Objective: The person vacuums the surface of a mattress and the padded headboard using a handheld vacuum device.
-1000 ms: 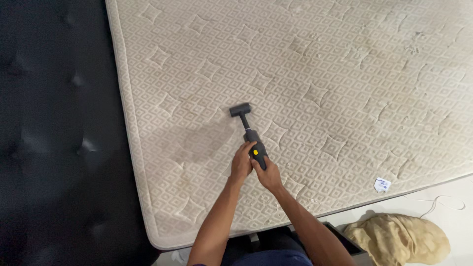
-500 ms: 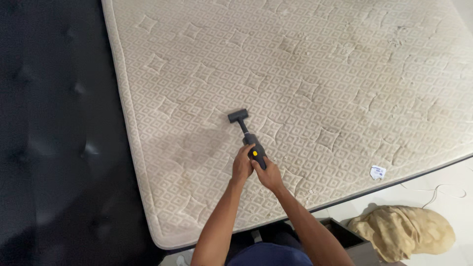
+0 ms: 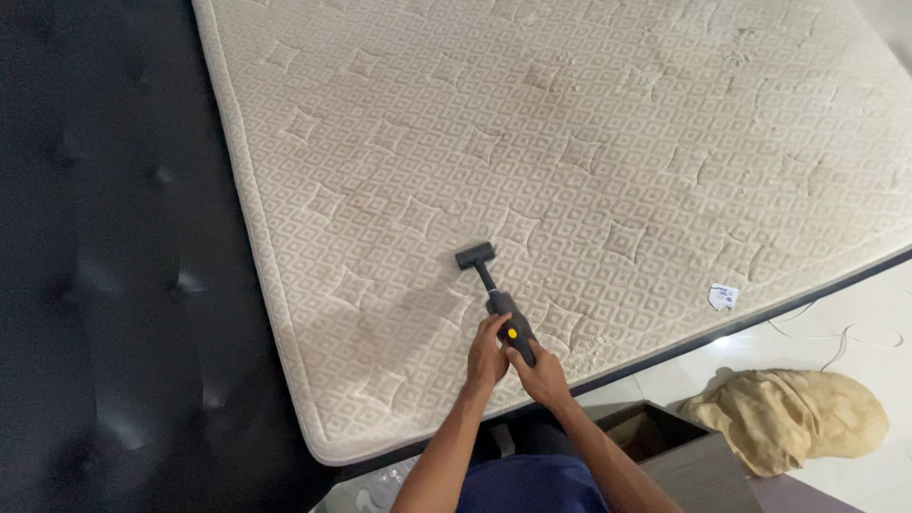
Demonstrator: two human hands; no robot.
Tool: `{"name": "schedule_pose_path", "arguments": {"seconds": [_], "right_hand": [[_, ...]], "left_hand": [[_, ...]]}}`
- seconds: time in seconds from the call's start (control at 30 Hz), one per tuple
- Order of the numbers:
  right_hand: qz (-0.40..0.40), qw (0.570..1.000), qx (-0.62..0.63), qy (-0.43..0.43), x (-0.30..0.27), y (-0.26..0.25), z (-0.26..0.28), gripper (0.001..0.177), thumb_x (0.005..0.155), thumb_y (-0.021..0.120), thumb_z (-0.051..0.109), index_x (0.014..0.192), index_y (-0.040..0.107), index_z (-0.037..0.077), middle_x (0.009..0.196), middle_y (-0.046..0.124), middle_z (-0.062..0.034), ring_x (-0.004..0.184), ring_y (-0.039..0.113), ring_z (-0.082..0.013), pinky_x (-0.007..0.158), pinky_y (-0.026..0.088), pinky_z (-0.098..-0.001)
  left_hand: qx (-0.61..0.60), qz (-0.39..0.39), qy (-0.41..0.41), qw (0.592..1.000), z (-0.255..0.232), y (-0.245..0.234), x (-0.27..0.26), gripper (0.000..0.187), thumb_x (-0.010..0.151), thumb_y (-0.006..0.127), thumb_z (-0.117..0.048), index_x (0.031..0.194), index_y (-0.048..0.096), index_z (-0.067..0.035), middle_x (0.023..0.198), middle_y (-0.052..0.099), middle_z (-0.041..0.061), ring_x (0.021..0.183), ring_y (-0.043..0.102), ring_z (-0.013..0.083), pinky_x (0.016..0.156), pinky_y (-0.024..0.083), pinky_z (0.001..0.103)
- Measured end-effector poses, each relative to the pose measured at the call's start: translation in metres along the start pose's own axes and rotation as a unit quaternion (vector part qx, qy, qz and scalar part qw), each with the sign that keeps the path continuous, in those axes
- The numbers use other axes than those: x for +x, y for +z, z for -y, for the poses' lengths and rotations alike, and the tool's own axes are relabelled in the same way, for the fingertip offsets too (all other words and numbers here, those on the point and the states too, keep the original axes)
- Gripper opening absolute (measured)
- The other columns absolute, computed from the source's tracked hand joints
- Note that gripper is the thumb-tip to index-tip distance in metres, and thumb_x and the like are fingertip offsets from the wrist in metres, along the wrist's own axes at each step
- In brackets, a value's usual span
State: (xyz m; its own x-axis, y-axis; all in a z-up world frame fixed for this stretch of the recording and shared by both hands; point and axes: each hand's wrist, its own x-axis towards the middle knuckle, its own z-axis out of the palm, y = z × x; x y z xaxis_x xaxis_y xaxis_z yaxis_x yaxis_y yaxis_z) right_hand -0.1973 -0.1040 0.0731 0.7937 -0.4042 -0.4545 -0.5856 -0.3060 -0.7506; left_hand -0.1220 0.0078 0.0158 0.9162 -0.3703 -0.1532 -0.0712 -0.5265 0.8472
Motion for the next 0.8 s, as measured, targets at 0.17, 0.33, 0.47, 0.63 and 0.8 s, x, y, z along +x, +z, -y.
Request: {"name": "schedule_pose_path", "arguments": {"seconds": [0.17, 0.33, 0.47, 0.63, 0.8], "right_hand": [[-0.017, 1.000, -0.013, -0.008, -0.020, -0.002, -0.017, 0.051, 0.088, 0.065, 0.049, 0.105, 0.072, 0.001, 0.071, 0.070, -0.0249, 0.068, 0.072, -0.0374, 0.066, 0.052, -0.0473], [-0.038, 0.999, -0.016, -0.010, -0.013, 0.004, -0.036, 0.058, 0.088, 0.069, 0.050, 0.109, 0.069, -0.004, 0.071, 0.070, -0.0241, 0.068, 0.073, -0.0343, 0.065, 0.054, -0.0462], [-0.033, 0.999, 0.012, 0.016, 0.006, 0.008, -0.019, 0.058, 0.088, 0.068, 0.049, 0.112, 0.068, -0.004, 0.069, 0.071, -0.0229, 0.065, 0.073, -0.0315, 0.062, 0.054, -0.0444], [-0.027, 0.999, 0.035, 0.022, 0.029, 0.009, 0.015, 0.054, 0.087, 0.067, 0.048, 0.108, 0.072, -0.002, 0.068, 0.071, -0.0212, 0.063, 0.072, -0.0319, 0.061, 0.053, -0.0441], [-0.055, 0.997, -0.005, -0.061, 0.070, 0.017, 0.024, 0.057, 0.088, 0.069, 0.050, 0.109, 0.070, -0.003, 0.073, 0.071, -0.0251, 0.070, 0.072, -0.0385, 0.063, 0.053, -0.0470]], "left_hand": [[-0.006, 0.017, -0.019, 1.000, -0.019, -0.007, -0.027, 0.049, 0.089, 0.069, -0.008, 0.136, 0.064, -0.021, 0.144, 0.055, 0.010, 0.131, 0.056, 0.0336, 0.101, 0.051, 0.041], [-0.005, 0.039, -0.031, 0.999, -0.024, -0.011, -0.023, 0.049, 0.089, 0.070, -0.008, 0.135, 0.063, -0.023, 0.143, 0.056, 0.009, 0.125, 0.060, 0.0325, 0.100, 0.052, 0.041], [0.006, 0.040, -0.041, 0.998, -0.017, -0.012, -0.001, 0.052, 0.087, 0.069, -0.007, 0.136, 0.063, -0.023, 0.144, 0.056, 0.008, 0.123, 0.062, 0.0317, 0.099, 0.052, 0.040], [0.013, 0.019, -0.010, 1.000, -0.006, -0.019, 0.033, 0.050, 0.088, 0.070, -0.006, 0.136, 0.064, -0.021, 0.142, 0.057, 0.011, 0.126, 0.059, 0.0333, 0.101, 0.051, 0.040], [0.014, -0.008, 0.017, 1.000, 0.006, -0.023, 0.072, 0.051, 0.087, 0.070, -0.004, 0.136, 0.063, -0.018, 0.143, 0.057, 0.014, 0.131, 0.057, 0.0352, 0.105, 0.048, 0.040]]}}
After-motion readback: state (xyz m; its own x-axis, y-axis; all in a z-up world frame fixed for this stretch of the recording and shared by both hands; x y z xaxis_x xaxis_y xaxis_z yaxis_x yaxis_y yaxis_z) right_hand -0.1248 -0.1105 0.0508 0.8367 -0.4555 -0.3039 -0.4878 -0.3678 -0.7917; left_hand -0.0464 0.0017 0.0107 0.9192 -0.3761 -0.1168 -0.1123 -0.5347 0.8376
